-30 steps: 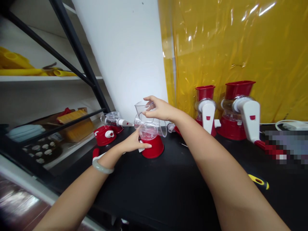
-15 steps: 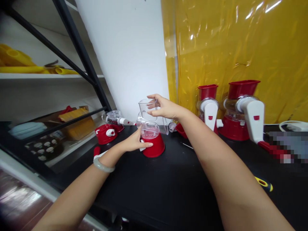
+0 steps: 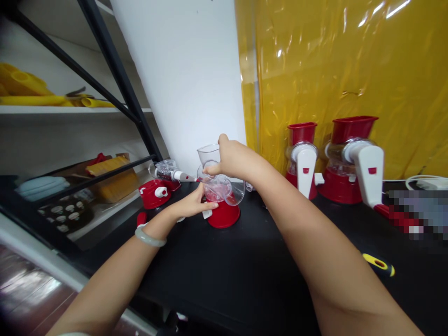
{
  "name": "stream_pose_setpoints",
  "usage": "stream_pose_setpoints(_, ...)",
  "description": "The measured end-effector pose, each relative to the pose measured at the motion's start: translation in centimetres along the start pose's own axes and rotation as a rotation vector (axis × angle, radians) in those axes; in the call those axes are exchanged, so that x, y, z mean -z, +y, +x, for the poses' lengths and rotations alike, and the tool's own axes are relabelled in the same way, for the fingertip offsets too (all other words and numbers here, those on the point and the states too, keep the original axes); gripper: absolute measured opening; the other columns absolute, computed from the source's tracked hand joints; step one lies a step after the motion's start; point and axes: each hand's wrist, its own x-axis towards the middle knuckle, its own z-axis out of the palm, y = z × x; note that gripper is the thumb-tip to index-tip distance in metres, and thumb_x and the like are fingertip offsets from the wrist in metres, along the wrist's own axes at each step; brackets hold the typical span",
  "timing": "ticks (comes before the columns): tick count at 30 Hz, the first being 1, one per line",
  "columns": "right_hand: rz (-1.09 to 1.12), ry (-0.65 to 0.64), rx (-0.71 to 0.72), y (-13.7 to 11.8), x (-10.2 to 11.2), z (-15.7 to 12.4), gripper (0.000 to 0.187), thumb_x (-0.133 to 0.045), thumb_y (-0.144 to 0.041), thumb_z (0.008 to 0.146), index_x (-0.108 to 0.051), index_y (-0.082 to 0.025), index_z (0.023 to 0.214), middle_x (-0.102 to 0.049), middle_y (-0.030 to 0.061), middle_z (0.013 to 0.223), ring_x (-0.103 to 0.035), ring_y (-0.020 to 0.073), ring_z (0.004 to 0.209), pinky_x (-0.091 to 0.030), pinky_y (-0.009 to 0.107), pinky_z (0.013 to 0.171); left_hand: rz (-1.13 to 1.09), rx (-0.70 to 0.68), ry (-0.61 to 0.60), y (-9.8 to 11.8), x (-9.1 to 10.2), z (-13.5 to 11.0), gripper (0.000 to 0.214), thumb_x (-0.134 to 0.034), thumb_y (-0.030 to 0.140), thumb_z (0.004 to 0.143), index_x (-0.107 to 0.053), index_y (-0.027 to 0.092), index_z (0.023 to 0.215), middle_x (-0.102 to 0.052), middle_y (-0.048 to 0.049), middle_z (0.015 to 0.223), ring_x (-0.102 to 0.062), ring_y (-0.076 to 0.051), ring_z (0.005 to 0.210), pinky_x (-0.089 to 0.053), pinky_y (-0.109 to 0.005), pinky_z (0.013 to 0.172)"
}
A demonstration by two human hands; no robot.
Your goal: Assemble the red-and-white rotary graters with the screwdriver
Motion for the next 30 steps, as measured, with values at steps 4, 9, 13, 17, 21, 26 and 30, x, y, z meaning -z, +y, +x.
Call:
stream_pose_setpoints(4,-0.098,0.048,-0.034,-0.7,0.1,-0.4,0.081,-0.068,-0.06,0.07,-0.044,-0.009,0.127,-0.064,0.0165,0.094,-0.062,0.0283,0.08,-0.045,0.033,0.061,-0.024,-0.031,0.018,0.0,0.0,0.0,0.101,-0.077,0.039,0.072,-0.016,0.014,0.148,-0.029,-0.0202,0.151,-0.028,-0.035,0.141,-0.019,-0.053,0.118)
stream_pose_setpoints(9,-0.175,0.157,-0.098,-1.7,-0.9,-0.5,0.071,-0.064,-0.06,0.07,-0.049,-0.009,0.117,-0.065,0.018,0.096,-0.064,0.031,0.083,-0.046,0.036,0.065,-0.073,-0.05,0.038,0.4,-0.1,0.1,0.105,-0.08,0.038,0.069,-0.016,0.017,0.149,-0.03,-0.0187,0.151,-0.023,-0.037,0.143,-0.016,-0.058,0.118)
stream_pose_setpoints(13,-0.275,0.231,-0.155,-2.7,-1.5,-0.8,0.065,-0.06,-0.063,0.072,-0.05,-0.01,0.109,-0.066,0.0171,0.088,-0.065,0.0323,0.082,-0.047,0.037,0.066,-0.009,-0.074,0.048,1.0,-0.4,0.1,0.101,-0.077,0.036,0.072,-0.015,0.015,0.148,-0.028,-0.0205,0.151,-0.025,-0.035,0.142,-0.019,-0.055,0.118)
stream_pose_setpoints(17,-0.279,0.225,-0.156,-3.1,-1.6,-1.0,0.067,-0.06,-0.064,0.072,-0.049,-0.01,0.109,-0.066,0.0167,0.086,-0.065,0.0321,0.081,-0.048,0.037,0.065,0.0,-0.065,0.049,1.3,-0.4,0.0,0.107,-0.078,0.036,0.072,-0.007,0.016,0.149,-0.025,-0.0214,0.152,-0.023,-0.035,0.143,-0.021,-0.053,0.118)
stream_pose_setpoints(21,-0.246,0.211,-0.158,-3.1,-1.4,-1.0,0.069,-0.059,-0.067,0.071,-0.05,-0.01,0.109,-0.065,0.0185,0.087,-0.064,0.0342,0.082,-0.049,0.04,0.065,0.002,-0.054,0.051,1.0,-0.3,0.0,0.108,-0.079,0.037,0.07,-0.009,0.015,0.149,-0.025,-0.0213,0.152,-0.024,-0.036,0.143,-0.021,-0.053,0.118)
stream_pose_setpoints(26,-0.244,0.216,-0.164,-3.0,-1.4,-0.9,0.07,-0.058,-0.068,0.071,-0.05,-0.01,0.109,-0.066,0.0186,0.086,-0.064,0.0331,0.081,-0.049,0.039,0.064,-0.002,-0.057,0.061,1.0,-0.4,0.0,0.106,-0.079,0.038,0.07,-0.012,0.014,0.148,-0.022,-0.0217,0.153,-0.023,-0.037,0.143,-0.019,-0.056,0.118)
stream_pose_setpoints(30,-0.254,0.232,-0.165,-3.0,-1.5,-1.0,0.071,-0.057,-0.07,0.071,-0.05,-0.01,0.109,-0.066,0.0184,0.085,-0.065,0.0336,0.08,-0.049,0.039,0.064,0.024,-0.066,0.052,1.5,-0.5,-0.1,0.107,-0.078,0.038,0.072,-0.008,0.015,0.149,-0.024,-0.0221,0.153,-0.026,-0.036,0.142,-0.023,-0.053,0.117)
